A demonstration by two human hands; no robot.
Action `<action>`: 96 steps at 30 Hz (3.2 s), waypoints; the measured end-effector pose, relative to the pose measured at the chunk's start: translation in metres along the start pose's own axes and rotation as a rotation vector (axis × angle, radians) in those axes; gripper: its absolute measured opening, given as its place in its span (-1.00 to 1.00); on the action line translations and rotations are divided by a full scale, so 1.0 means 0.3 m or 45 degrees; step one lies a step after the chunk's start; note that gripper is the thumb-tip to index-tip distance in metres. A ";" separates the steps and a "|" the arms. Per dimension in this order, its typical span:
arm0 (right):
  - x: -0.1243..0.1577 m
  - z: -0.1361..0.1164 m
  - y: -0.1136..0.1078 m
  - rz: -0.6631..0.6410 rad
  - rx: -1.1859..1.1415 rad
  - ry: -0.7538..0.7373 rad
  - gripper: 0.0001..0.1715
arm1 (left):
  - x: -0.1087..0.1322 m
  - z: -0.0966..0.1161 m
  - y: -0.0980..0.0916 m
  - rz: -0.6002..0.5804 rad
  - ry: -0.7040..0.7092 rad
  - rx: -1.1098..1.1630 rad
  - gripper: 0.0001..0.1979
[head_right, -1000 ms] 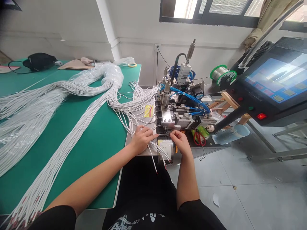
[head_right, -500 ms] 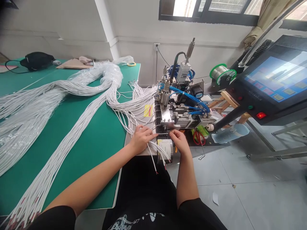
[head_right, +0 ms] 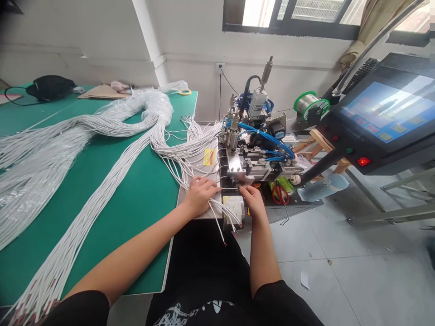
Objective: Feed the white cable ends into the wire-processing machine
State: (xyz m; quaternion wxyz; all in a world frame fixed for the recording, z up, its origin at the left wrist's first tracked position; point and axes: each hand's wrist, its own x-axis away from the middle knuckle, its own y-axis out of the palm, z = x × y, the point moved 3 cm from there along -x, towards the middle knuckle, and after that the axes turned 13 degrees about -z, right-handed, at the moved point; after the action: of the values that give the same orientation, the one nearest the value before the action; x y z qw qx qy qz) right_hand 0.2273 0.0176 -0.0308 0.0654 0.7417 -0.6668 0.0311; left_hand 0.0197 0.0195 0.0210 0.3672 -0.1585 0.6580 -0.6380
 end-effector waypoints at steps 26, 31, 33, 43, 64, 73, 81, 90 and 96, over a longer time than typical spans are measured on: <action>0.214 -0.203 0.001 -0.077 0.660 -0.203 -0.71 | 0.017 0.013 -0.009 0.133 0.301 -0.016 -0.64; 0.152 -0.135 0.008 0.221 0.270 -0.270 -0.69 | 0.020 0.022 -0.030 0.198 0.253 0.000 -0.66; 0.132 -0.121 0.029 0.303 0.149 -0.300 -0.69 | 0.022 0.023 -0.037 0.227 0.220 -0.012 -0.64; 0.102 -0.120 0.072 0.354 -0.051 -0.289 -0.60 | 0.003 0.032 -0.015 0.137 0.226 -0.099 -0.75; 0.006 -0.060 -0.011 0.009 0.540 -0.213 -0.70 | 0.001 0.013 0.003 -0.033 0.016 -0.066 -0.59; -0.027 0.031 0.000 -0.016 -0.075 -0.013 -0.62 | 0.002 0.013 0.007 0.004 0.018 -0.065 -0.70; 0.091 -0.030 -0.040 0.248 0.324 -0.141 -0.61 | 0.003 0.011 0.000 0.004 0.012 -0.071 -0.81; 0.265 -0.191 0.054 -0.480 0.875 0.050 -0.66 | 0.002 0.012 -0.004 0.079 -0.060 -0.033 -0.71; 0.284 -0.194 0.094 -0.703 1.071 -0.028 -0.77 | 0.003 0.012 -0.014 0.153 -0.045 -0.006 -0.72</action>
State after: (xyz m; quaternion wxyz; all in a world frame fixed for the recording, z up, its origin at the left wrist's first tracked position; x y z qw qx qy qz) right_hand 0.2110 -0.0613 0.0395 -0.2407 0.8529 -0.3759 0.2708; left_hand 0.0205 0.0158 0.0250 0.4161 -0.1310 0.6613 -0.6103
